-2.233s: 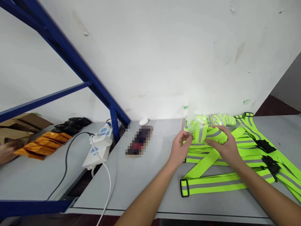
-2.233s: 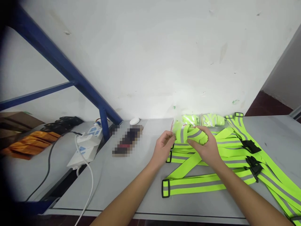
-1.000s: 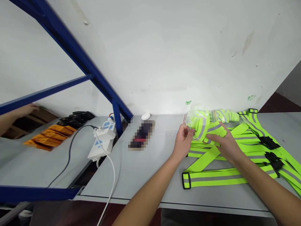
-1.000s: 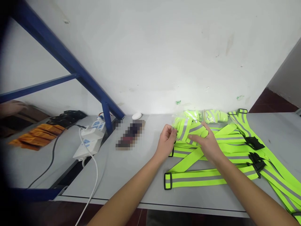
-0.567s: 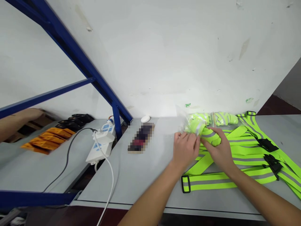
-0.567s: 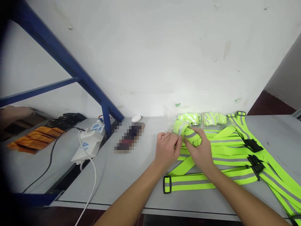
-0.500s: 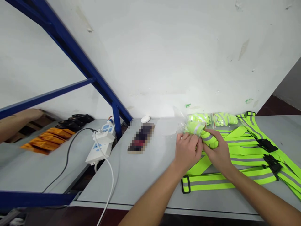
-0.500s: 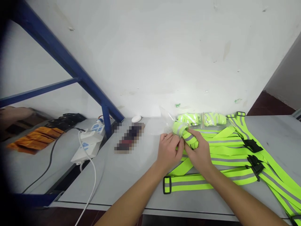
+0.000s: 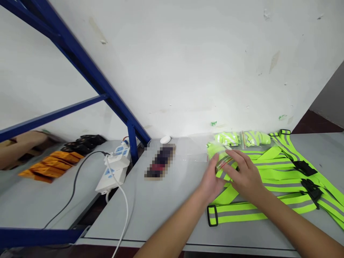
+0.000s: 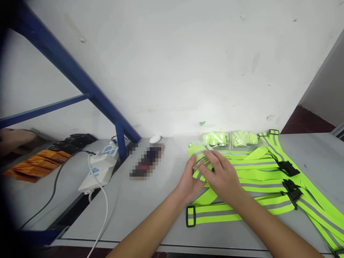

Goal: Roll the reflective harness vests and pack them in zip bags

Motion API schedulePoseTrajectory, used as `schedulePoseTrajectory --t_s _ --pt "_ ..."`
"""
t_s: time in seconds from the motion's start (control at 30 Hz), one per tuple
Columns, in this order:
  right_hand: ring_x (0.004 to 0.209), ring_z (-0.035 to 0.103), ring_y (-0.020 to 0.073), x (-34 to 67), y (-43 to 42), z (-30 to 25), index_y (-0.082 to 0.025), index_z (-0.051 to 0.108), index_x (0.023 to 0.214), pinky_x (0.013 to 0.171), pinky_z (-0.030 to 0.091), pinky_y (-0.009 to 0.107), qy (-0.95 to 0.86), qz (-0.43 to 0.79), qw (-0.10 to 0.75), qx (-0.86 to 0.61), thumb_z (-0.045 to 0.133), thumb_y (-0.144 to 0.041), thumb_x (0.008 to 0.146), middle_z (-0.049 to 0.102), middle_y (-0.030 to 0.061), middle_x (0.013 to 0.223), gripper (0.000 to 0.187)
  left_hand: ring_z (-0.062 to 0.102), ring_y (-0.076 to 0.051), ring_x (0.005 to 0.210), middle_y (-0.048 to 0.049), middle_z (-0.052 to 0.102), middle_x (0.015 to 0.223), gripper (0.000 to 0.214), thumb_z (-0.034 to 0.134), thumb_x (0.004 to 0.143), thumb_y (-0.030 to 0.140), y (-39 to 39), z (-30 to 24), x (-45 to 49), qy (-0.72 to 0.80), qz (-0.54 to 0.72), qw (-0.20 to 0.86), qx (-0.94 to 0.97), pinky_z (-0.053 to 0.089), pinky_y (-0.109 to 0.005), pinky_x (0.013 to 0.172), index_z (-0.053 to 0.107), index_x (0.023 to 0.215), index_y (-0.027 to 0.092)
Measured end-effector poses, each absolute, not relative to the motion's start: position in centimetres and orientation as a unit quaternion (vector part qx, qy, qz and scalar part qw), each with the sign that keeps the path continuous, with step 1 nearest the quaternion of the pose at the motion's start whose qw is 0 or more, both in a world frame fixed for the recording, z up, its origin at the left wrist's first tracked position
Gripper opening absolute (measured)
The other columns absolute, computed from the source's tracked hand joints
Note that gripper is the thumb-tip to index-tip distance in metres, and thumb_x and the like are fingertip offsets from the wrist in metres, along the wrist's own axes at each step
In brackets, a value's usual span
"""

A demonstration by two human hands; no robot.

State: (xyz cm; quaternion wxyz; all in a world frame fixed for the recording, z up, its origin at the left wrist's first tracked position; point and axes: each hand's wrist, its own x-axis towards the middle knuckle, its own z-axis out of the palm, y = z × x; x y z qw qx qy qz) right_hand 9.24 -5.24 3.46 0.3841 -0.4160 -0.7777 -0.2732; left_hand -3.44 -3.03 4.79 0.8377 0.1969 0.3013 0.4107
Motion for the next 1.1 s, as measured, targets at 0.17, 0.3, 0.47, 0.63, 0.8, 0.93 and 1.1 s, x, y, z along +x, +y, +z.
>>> schedulePoseTrajectory --t_s 0.17,0.3,0.47,0.63,0.8,0.93,1.1 --pt "0.125 0.045 0.0325 9.8 -5.1 2.8 -0.013 0.060 0.110 0.095 0.051 0.048 -0.796 -0.250 0.339 -0.435 0.049 -0.001 0.077 0.053 0.0198 0.129 0.036 0.066 -0.018 0.084 -0.0012 0.065 0.084 0.022 0.063 0.082 0.040 -3.1 4.0 -3.1 0.279 0.382 0.865 0.163 0.052 -0.027 0.069 0.063 0.090 0.020" --pt "0.133 0.038 0.0358 10.1 -5.3 2.5 -0.007 0.052 0.124 0.099 0.048 0.052 -0.825 -0.194 0.311 -0.431 0.050 -0.013 0.085 0.044 0.0246 0.141 0.040 0.066 -0.019 0.081 -0.0004 0.063 0.085 0.020 0.064 0.076 0.035 -2.6 4.1 -3.4 0.308 0.394 0.856 0.130 0.051 -0.031 0.066 0.058 0.091 0.023" --pt "0.135 0.038 0.0324 9.6 -5.3 2.8 -0.012 0.051 0.127 0.101 0.047 0.052 -0.802 -0.185 0.333 -0.460 0.042 -0.002 0.085 0.041 0.0214 0.145 0.044 0.063 -0.019 0.077 -0.0043 0.064 0.086 0.026 0.054 0.081 0.043 -2.4 4.2 -3.6 0.277 0.344 0.876 0.195 0.049 -0.031 0.073 0.061 0.095 0.022" --pt "0.118 0.051 0.0323 9.7 -5.2 3.3 -0.015 0.054 0.123 0.092 0.051 0.051 -0.786 -0.182 0.341 -0.483 0.048 -0.006 0.086 0.052 0.0203 0.131 0.039 0.062 -0.021 0.075 -0.0064 0.064 0.077 0.047 0.045 0.083 0.061 -2.3 3.6 -3.4 0.264 0.305 0.865 0.298 0.047 -0.033 0.073 0.061 0.096 0.019" --pt "0.098 0.057 0.0276 11.2 -4.7 2.9 -0.015 0.053 0.120 0.081 0.055 0.043 -0.795 -0.170 0.356 -0.461 0.051 -0.011 0.086 0.060 0.0157 0.109 0.035 0.050 -0.016 0.060 0.0017 0.052 0.066 0.052 0.042 0.082 0.073 -2.1 2.8 -3.9 0.409 0.371 0.606 0.572 0.040 -0.029 0.060 0.050 0.086 0.022" --pt "0.096 0.058 0.0262 11.8 -4.4 2.7 -0.015 0.054 0.119 0.081 0.055 0.042 -0.811 -0.167 0.343 -0.444 0.049 -0.009 0.087 0.062 0.0151 0.107 0.033 0.038 -0.011 0.056 0.0065 0.040 0.064 0.033 0.057 0.084 0.049 -2.0 3.1 -5.0 0.454 0.405 0.358 0.708 0.032 -0.024 0.054 0.039 0.076 0.023" --pt "0.095 0.062 0.0239 12.2 -4.1 2.2 -0.020 0.055 0.120 0.081 0.055 0.040 -0.840 -0.156 0.341 -0.393 0.046 -0.010 0.089 0.065 0.0122 0.107 0.033 0.041 -0.012 0.056 0.0046 0.043 0.061 0.024 0.047 0.089 0.031 -1.3 3.5 -5.8 0.440 0.374 0.176 0.797 0.031 -0.024 0.054 0.039 0.068 0.022"
